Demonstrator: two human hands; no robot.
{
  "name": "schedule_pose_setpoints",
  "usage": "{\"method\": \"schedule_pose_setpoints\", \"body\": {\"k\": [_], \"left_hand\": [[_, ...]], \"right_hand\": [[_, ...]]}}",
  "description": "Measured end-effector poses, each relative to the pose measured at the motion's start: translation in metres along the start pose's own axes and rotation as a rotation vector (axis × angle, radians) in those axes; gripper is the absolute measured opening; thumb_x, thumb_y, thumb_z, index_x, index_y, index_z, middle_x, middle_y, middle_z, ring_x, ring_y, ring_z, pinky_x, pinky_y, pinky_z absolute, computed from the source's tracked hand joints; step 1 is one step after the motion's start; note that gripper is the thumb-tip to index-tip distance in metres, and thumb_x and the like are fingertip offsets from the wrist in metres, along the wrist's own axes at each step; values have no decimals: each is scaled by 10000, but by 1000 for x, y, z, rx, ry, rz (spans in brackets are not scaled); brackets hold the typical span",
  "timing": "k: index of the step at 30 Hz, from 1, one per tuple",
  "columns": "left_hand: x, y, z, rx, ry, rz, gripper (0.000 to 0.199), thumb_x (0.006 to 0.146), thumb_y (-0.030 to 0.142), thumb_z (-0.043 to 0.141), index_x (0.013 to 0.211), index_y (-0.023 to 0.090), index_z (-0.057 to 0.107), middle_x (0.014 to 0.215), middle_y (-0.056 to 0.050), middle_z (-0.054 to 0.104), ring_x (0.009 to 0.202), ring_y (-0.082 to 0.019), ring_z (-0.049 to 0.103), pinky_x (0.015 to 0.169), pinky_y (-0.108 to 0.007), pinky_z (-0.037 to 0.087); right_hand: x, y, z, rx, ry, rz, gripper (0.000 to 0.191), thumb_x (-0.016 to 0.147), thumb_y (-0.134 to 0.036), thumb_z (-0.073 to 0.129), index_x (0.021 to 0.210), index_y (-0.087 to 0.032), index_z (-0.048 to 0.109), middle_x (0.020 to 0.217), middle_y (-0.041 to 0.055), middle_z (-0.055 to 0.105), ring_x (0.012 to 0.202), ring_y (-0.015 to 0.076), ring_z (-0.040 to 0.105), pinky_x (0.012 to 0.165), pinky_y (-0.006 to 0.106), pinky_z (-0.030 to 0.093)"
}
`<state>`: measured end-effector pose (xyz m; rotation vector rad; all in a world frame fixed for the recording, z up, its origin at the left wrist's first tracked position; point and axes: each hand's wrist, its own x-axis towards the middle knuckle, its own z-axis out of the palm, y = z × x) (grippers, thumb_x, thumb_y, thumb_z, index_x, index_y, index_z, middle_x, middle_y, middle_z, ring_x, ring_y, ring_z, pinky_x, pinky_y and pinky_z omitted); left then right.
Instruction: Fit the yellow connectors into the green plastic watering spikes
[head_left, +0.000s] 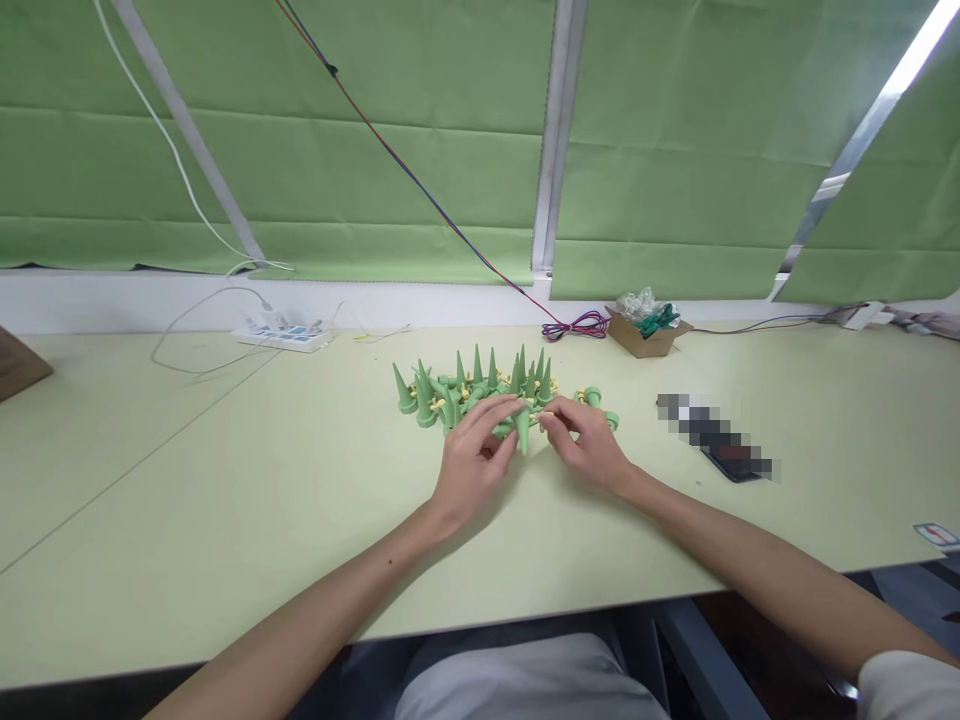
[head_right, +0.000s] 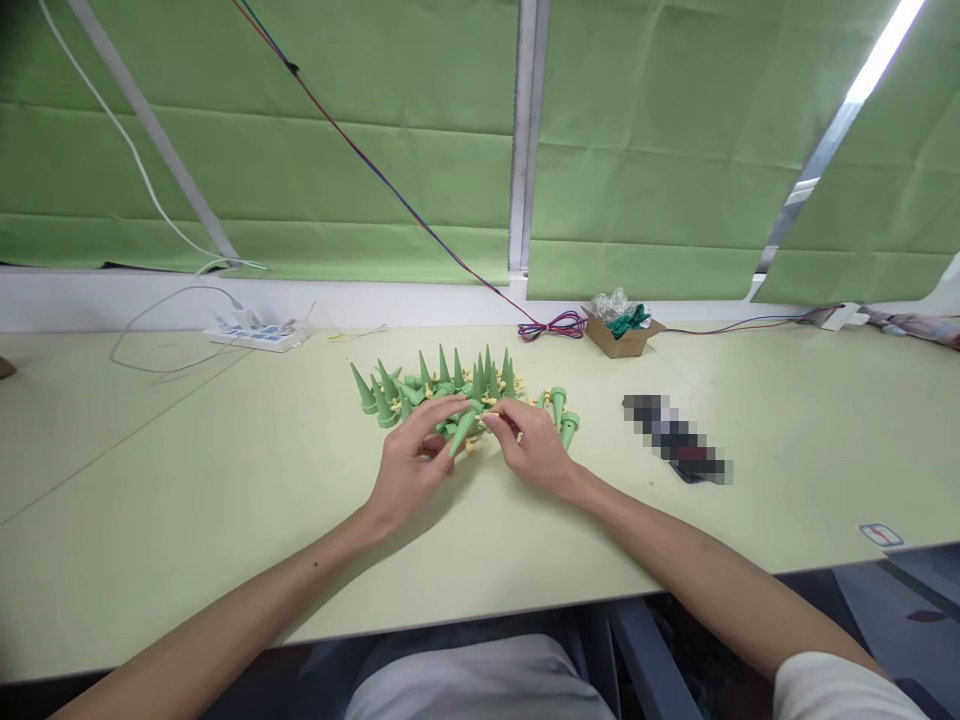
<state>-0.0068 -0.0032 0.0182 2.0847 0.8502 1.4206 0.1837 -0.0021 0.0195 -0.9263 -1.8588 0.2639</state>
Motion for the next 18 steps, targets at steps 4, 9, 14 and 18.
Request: {"method": "schedule_pose_setpoints", "body": {"k": [4, 9, 14, 18], "left_hand": [[2, 12, -2, -18, 80, -130, 192, 949, 320, 580, 1114, 223, 601, 1118, -62, 639, 501, -40, 541, 451, -193, 457], [3, 14, -2, -100, 79, -247, 305, 964, 476, 529, 863, 192, 578, 771, 1, 581, 454, -65, 497, 414, -201, 402], [3, 12, -1, -173, -31, -355, 421, 961, 560, 488, 811, 181, 593, 698, 14, 554, 408, -69, 457, 404, -231, 372], [3, 13, -1, -184, -117, -409, 424, 943, 571, 516, 769, 186, 545, 572, 49, 489, 395, -80, 442, 425, -231, 357]], "right_hand": [[1, 3, -1, 3, 94, 64, 303, 1019, -389, 469, 779, -210, 519, 606, -21, 495, 534, 126, 432, 553, 269, 356], [0, 4, -1, 1, 100, 73, 280, 1020, -394, 473, 825, -211, 556, 607, -12, 512, 543, 137, 453, 543, 277, 370], [0, 2, -1, 0, 45, -17, 238, 1032, -344, 457, 875, -214, 579, 657, -1, 539, 582, 144, 497, 588, 284, 400], [0, 2, -2, -3, 11, -97, 194, 1027, -296, 471, 888, -211, 576, 680, -2, 536, 595, 142, 498, 604, 283, 396]]}}
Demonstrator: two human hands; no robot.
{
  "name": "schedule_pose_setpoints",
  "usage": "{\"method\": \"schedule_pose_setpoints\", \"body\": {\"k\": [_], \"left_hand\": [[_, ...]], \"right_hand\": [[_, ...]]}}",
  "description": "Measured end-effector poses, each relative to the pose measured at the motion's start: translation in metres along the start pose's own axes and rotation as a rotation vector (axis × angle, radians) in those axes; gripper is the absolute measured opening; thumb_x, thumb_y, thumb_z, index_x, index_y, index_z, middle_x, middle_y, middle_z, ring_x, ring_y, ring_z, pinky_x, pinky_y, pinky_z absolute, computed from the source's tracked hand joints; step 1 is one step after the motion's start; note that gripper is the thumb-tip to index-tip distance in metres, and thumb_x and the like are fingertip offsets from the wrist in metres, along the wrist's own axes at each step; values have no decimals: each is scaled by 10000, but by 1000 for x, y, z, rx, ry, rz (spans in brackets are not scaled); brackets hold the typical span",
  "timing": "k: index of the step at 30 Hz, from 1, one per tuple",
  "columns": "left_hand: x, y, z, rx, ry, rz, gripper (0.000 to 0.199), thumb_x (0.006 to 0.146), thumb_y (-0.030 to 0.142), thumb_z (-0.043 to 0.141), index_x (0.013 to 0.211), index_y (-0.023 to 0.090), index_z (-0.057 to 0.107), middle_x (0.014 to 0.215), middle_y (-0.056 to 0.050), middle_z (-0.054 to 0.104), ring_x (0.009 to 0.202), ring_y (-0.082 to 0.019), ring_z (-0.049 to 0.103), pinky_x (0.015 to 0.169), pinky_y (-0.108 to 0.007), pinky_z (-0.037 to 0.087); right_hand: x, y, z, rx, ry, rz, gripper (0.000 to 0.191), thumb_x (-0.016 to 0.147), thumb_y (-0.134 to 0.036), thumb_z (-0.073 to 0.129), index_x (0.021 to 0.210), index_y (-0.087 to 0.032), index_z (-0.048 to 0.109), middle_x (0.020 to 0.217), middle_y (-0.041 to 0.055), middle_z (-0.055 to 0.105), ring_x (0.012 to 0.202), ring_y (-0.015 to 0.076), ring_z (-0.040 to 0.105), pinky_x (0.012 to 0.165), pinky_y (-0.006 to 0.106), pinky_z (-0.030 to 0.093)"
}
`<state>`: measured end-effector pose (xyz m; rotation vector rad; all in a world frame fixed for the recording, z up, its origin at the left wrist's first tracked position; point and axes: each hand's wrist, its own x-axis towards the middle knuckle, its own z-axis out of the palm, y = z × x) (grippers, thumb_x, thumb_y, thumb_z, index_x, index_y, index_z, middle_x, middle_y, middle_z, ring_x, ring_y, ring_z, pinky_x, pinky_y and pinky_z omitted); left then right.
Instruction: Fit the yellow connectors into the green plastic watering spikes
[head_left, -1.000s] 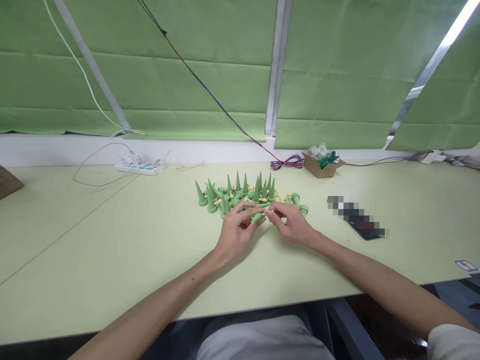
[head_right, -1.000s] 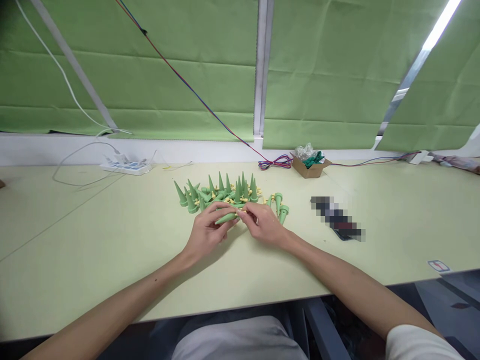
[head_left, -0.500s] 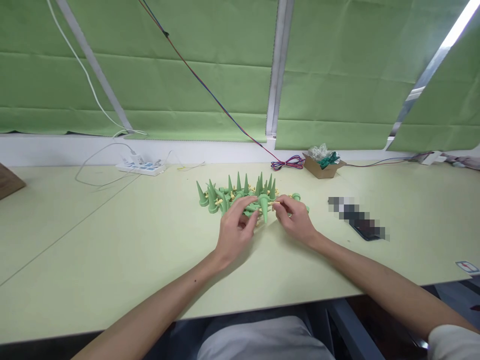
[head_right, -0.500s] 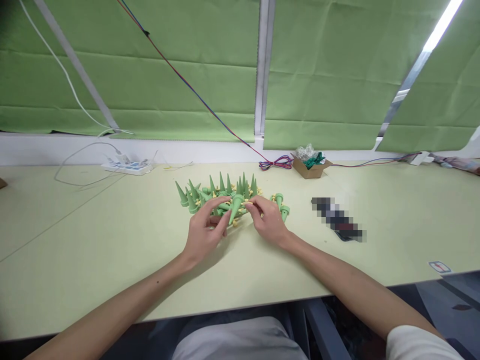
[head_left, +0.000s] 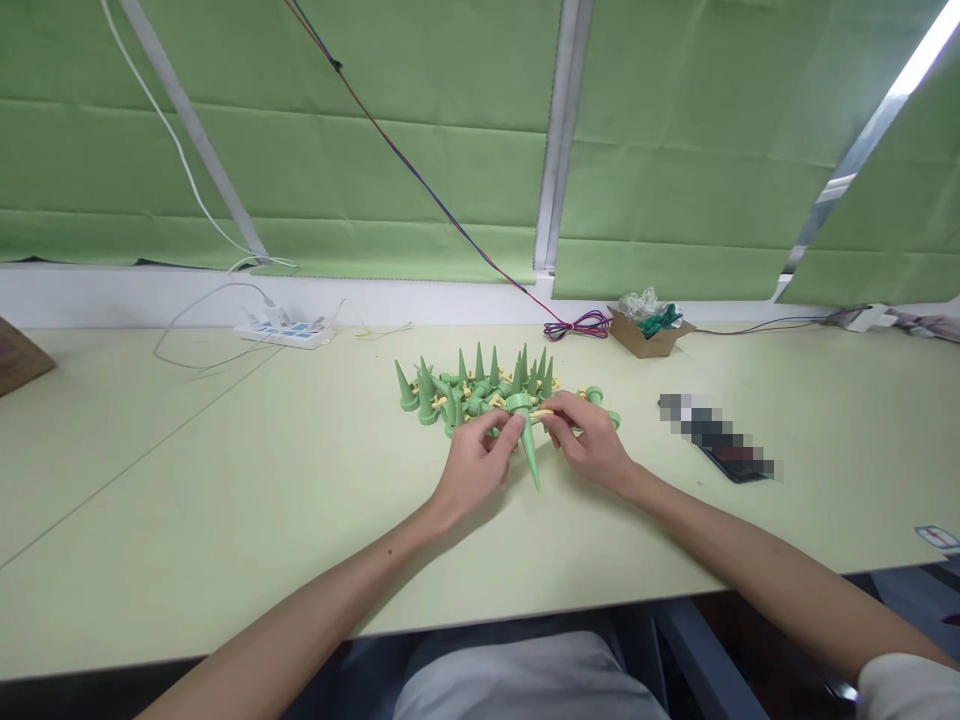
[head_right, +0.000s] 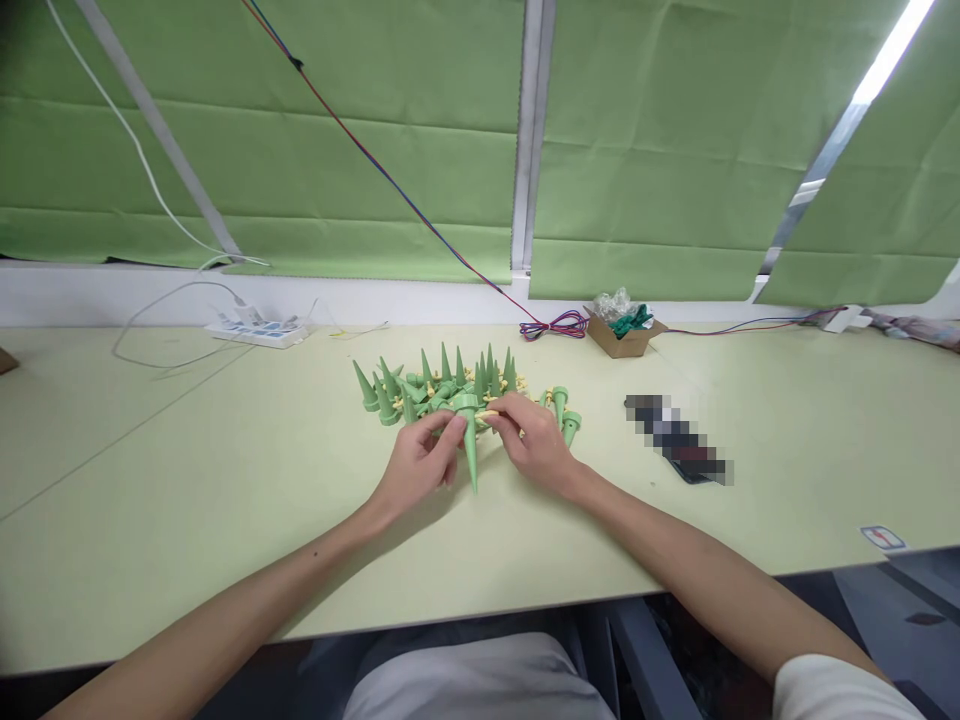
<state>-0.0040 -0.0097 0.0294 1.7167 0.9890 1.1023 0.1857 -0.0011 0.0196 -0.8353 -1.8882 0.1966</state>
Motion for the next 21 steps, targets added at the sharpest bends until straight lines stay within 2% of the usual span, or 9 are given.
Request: {"method": "schedule_pose_setpoints", "body": {"k": [6, 13, 17, 21], "left_hand": [[0, -1, 0, 45, -30, -27, 385, 929, 551, 550, 778, 198, 518, 466, 84, 401, 387, -91, 403, 438, -230, 325], [2, -4, -2, 70, -8, 43, 353, 841, 464, 690, 738, 199, 482, 653, 45, 513, 442, -76, 419, 430, -239, 313], [2, -6, -1, 65, 9, 67, 348, 834, 423, 699, 716, 200, 460, 666, 40, 504, 449, -75, 418, 424, -235, 321], [2, -5, 0, 66, -1, 64, 270, 853, 417, 673, 790, 197, 528, 712, 32, 532, 437, -67, 437, 413, -229, 332]], "right_hand": [[1, 1, -1, -7, -40, 27, 244, 1036, -350, 450, 874, -212, 569, 655, -6, 528, 583, 141, 483, 588, 279, 389], [0, 2, -3, -23, -110, 61, 308, 1038, -358, 419, 781, -216, 513, 599, -24, 499, 546, 134, 453, 572, 276, 363], [0, 0, -4, -3, -147, 64, 360, 1041, -343, 382, 706, -220, 431, 592, -24, 477, 538, 129, 433, 565, 272, 359], [0, -3, -2, 3, -122, 49, 349, 1036, -342, 391, 714, -218, 446, 590, -24, 479, 531, 125, 431, 558, 268, 363]]}}
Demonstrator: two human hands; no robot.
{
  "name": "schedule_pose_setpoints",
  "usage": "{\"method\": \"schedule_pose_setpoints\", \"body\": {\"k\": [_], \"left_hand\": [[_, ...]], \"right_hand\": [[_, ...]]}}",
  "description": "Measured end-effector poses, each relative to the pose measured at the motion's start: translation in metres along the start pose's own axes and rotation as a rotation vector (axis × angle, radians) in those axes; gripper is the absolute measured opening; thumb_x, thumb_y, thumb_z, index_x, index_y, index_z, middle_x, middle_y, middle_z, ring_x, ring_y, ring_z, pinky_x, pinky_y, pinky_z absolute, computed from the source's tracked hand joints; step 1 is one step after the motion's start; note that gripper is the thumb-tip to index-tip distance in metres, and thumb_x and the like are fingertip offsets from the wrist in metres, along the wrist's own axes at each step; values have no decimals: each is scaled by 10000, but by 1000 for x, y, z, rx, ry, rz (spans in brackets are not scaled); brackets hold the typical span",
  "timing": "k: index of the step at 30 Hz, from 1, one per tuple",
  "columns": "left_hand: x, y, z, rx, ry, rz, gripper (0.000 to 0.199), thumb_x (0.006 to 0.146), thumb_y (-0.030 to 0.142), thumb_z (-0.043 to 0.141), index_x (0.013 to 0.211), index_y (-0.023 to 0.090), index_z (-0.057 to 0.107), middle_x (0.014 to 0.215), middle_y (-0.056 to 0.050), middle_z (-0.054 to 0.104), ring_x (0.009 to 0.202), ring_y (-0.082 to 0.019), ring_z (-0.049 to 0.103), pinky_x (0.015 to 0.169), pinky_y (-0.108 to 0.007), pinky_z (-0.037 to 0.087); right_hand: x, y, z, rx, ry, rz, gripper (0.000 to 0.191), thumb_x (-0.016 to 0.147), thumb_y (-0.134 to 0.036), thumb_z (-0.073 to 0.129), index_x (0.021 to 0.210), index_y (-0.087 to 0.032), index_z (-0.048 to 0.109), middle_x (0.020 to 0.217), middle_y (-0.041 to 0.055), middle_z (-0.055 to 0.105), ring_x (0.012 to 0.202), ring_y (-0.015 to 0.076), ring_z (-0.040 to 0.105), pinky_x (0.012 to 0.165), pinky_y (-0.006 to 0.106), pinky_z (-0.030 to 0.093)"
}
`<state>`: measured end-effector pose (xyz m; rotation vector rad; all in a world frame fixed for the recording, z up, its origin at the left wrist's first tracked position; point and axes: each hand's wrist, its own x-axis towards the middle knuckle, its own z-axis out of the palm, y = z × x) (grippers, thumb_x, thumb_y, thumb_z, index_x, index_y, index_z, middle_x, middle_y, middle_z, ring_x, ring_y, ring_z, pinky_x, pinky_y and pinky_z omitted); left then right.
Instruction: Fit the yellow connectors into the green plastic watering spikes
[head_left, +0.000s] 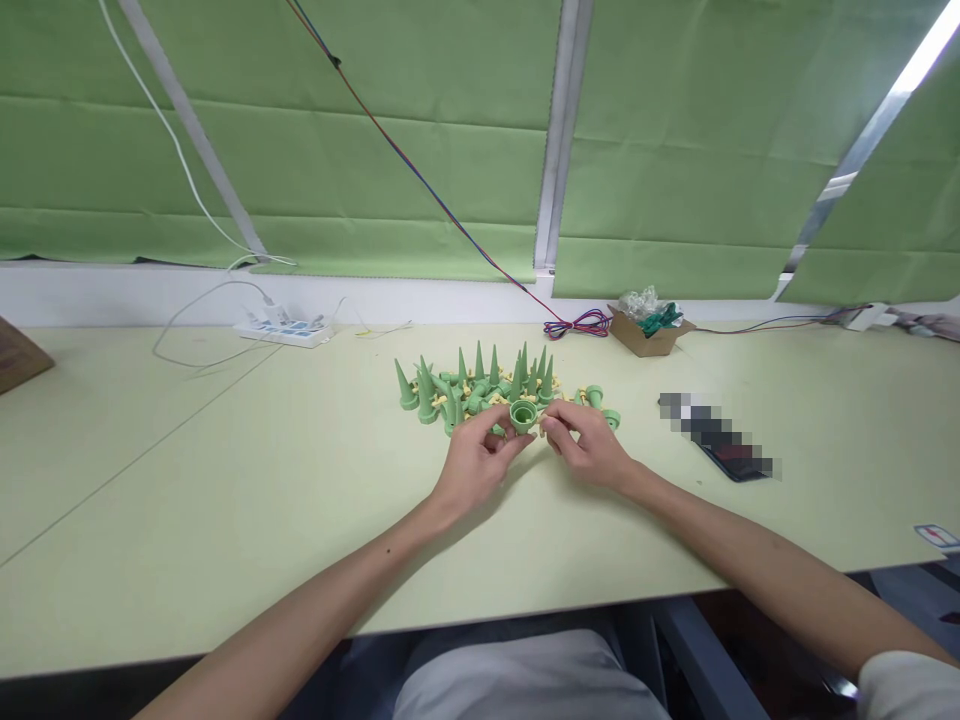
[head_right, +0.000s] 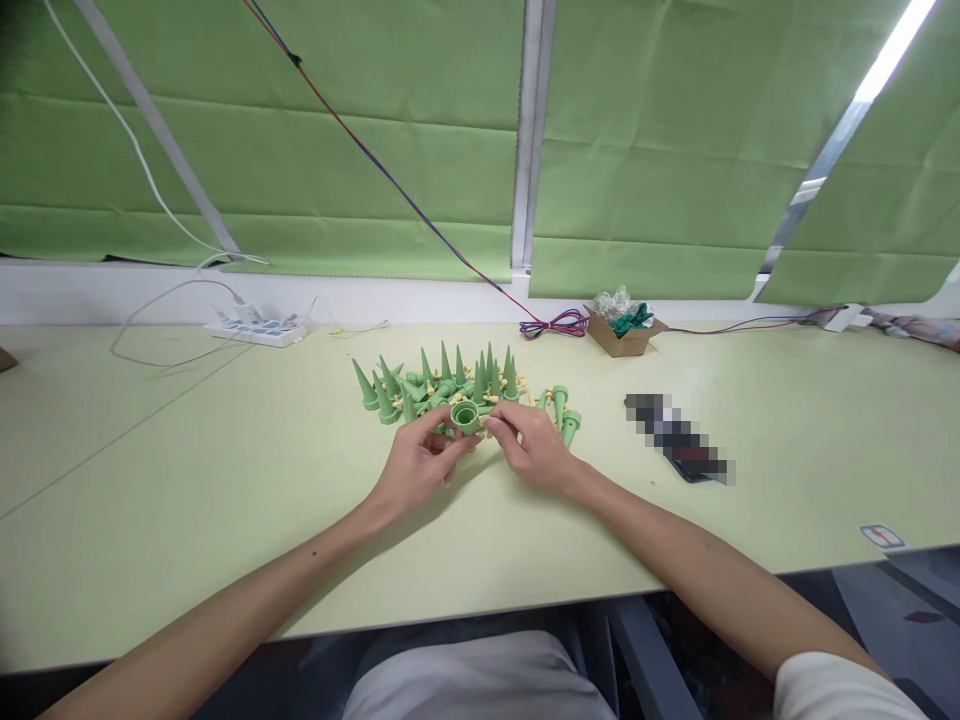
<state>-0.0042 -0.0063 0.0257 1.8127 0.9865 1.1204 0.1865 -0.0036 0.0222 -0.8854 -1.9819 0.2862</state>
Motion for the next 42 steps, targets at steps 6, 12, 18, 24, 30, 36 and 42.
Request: {"method": "schedule_pose_setpoints", "body": {"k": [6, 12, 18, 24, 30, 36, 42], "left_hand": [[-2, 4, 1, -16, -11, -3, 254, 891, 401, 620, 1054, 214, 565, 938, -10, 624, 438, -49, 484, 421, -217, 394], [0, 2, 1, -143, -14, -40, 381, 958, 542, 489, 898, 184, 607, 879, -31, 664, 396, -68, 513, 382, -237, 402], [3, 0, -1, -281, -83, -142, 536, 953, 642, 436, 710, 182, 565, 549, -18, 593, 395, -124, 530, 404, -264, 431], [2, 2, -2, -247, -132, -140, 441, 954, 586, 495, 798, 185, 590, 474, 26, 521, 425, -133, 550, 426, -237, 427], [1, 3, -4, -177, -132, -87, 399, 961, 545, 508, 819, 181, 589, 477, 40, 510, 411, -116, 529, 433, -226, 422], [0, 0, -3, -119, -49, -19, 317, 903, 480, 629, 845, 172, 587, 717, 22, 519, 487, -89, 580, 415, -199, 432], [0, -2, 0, -71, 6, 62, 294, 869, 421, 679, 774, 160, 583, 864, -2, 477, 513, -57, 540, 400, -195, 454]], "right_hand": [[-1, -1, 3, -10, 159, 9, 290, 1028, -358, 442, 800, -210, 541, 644, 4, 538, 556, 133, 473, 563, 282, 390], [-2, 1, 3, 15, 244, 35, 272, 1031, -388, 445, 874, -213, 581, 704, 30, 571, 586, 146, 506, 553, 292, 418], [1, -1, 1, 7, 118, -71, 209, 1029, -316, 463, 932, -221, 623, 763, 46, 597, 658, 165, 555, 601, 308, 450], [0, 2, 1, 26, 59, -102, 155, 1016, -229, 479, 964, -224, 625, 757, 29, 591, 631, 156, 538, 590, 300, 433], [0, 3, 1, 18, 44, -85, 140, 1012, -223, 485, 942, -216, 606, 674, -2, 556, 616, 149, 527, 600, 288, 411], [0, 3, 0, -2, 31, -70, 164, 1012, -250, 488, 885, -203, 581, 669, -5, 536, 586, 136, 483, 582, 275, 382], [1, 2, -1, -49, 11, -56, 238, 1007, -232, 447, 771, -207, 471, 649, -18, 465, 564, 128, 414, 557, 266, 331]]}}
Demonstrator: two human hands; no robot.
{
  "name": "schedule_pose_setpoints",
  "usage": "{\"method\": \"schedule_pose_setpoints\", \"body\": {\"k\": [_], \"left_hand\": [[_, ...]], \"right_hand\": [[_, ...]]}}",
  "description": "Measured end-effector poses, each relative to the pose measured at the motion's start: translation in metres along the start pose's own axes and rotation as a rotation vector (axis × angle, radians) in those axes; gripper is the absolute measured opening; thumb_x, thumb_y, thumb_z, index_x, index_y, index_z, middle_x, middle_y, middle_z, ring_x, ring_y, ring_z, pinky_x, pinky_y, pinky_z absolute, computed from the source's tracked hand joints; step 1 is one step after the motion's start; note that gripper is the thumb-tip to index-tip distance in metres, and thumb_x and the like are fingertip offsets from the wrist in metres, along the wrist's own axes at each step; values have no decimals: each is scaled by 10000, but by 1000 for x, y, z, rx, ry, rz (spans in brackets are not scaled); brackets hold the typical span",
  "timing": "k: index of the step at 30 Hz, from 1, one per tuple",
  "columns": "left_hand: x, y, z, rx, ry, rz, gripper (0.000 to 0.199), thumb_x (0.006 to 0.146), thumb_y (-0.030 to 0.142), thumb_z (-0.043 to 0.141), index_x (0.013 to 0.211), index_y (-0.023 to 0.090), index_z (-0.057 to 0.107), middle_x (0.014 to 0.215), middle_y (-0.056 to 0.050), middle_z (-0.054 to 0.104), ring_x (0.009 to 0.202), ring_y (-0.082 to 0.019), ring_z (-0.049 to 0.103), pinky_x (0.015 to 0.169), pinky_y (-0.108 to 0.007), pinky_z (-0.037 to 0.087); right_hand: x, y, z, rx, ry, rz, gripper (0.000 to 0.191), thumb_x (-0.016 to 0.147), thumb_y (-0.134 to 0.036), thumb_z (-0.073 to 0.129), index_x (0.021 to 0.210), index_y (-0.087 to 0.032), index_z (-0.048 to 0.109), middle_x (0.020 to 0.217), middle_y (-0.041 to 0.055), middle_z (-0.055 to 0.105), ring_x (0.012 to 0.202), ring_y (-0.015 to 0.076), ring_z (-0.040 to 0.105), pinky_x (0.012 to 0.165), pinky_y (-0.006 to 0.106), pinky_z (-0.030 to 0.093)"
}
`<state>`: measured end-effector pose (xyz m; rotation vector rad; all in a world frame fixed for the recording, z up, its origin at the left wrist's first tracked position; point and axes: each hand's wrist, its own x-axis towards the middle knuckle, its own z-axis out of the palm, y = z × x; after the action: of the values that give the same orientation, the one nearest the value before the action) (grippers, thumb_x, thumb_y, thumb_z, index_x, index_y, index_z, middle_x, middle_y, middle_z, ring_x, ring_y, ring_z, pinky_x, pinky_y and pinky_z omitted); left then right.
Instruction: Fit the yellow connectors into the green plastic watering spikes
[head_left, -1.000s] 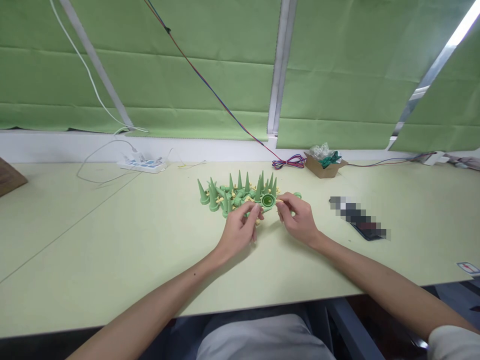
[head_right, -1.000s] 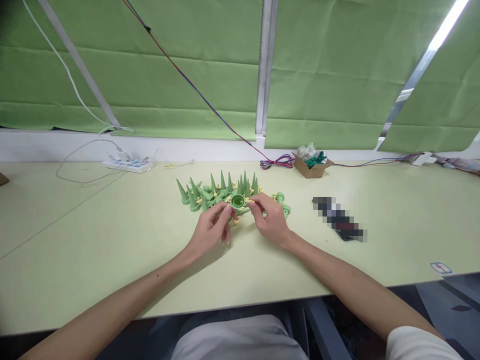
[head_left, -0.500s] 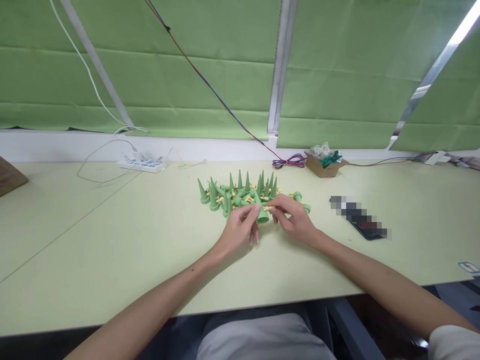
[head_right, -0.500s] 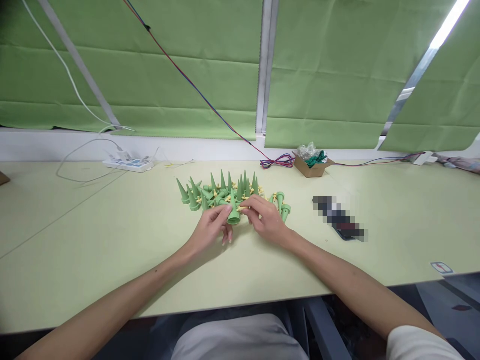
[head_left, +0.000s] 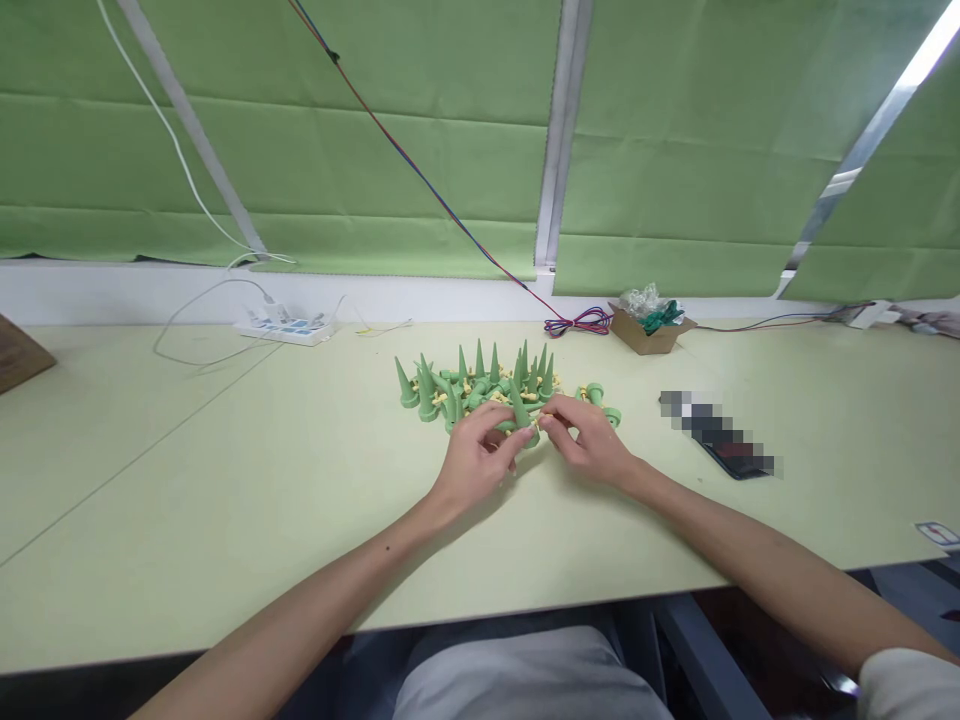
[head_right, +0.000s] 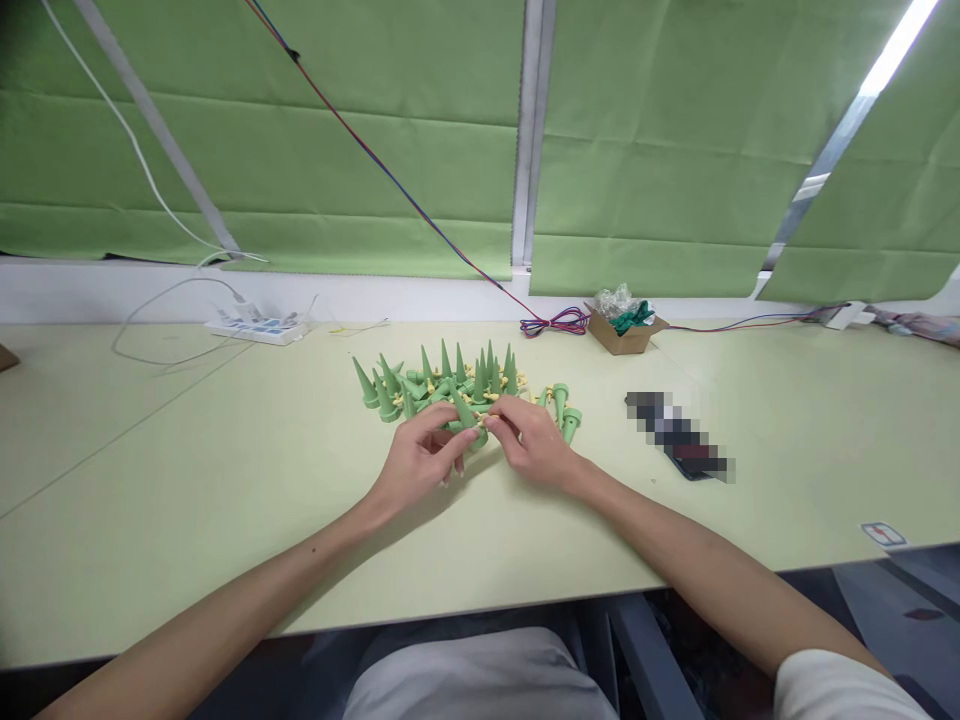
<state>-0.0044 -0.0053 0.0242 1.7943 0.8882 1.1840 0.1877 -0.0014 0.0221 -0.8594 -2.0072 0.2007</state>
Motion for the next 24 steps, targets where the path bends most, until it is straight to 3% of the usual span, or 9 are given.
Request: {"method": "schedule_pose_setpoints", "body": {"k": [7, 11, 15, 19, 24], "left_hand": [[0, -4, 0, 161, 78, 168, 263, 871, 328, 693, 705, 159, 580, 828, -7, 496, 556, -63, 453, 454, -215, 382], [-1, -3, 0, 236, 118, 198, 180, 889, 331, 672, 826, 172, 615, 839, -2, 520, 519, -50, 396, 476, -224, 347], [-2, 1, 0, 150, 124, 90, 215, 941, 398, 591, 1020, 199, 577, 831, 14, 540, 488, -51, 418, 473, -220, 331], [-1, 4, 0, 40, 58, -44, 389, 984, 517, 466, 828, 176, 573, 651, 31, 508, 455, -70, 385, 464, -235, 298], [0, 6, 0, -37, -95, -210, 548, 980, 608, 396, 661, 180, 518, 400, 63, 360, 371, -91, 343, 465, -250, 302]], "right_hand": [[0, 0, 2, -21, -7, 21, 292, 1004, -235, 421, 714, -212, 400, 621, -27, 417, 550, 124, 388, 554, 261, 316], [0, 1, 3, -26, 40, 32, 263, 1002, -240, 443, 743, -205, 464, 629, -19, 464, 559, 125, 420, 558, 261, 334], [1, 2, 3, -18, 138, 78, 228, 1006, -260, 474, 792, -201, 531, 655, -7, 521, 564, 126, 452, 564, 269, 361], [1, 3, 3, 32, 180, 127, 201, 1018, -295, 479, 866, -204, 574, 701, 8, 566, 566, 129, 493, 560, 277, 394], [-2, 4, 3, 71, 100, 78, 188, 1026, -315, 478, 931, -214, 604, 802, 32, 600, 582, 126, 549, 548, 276, 427]]}}
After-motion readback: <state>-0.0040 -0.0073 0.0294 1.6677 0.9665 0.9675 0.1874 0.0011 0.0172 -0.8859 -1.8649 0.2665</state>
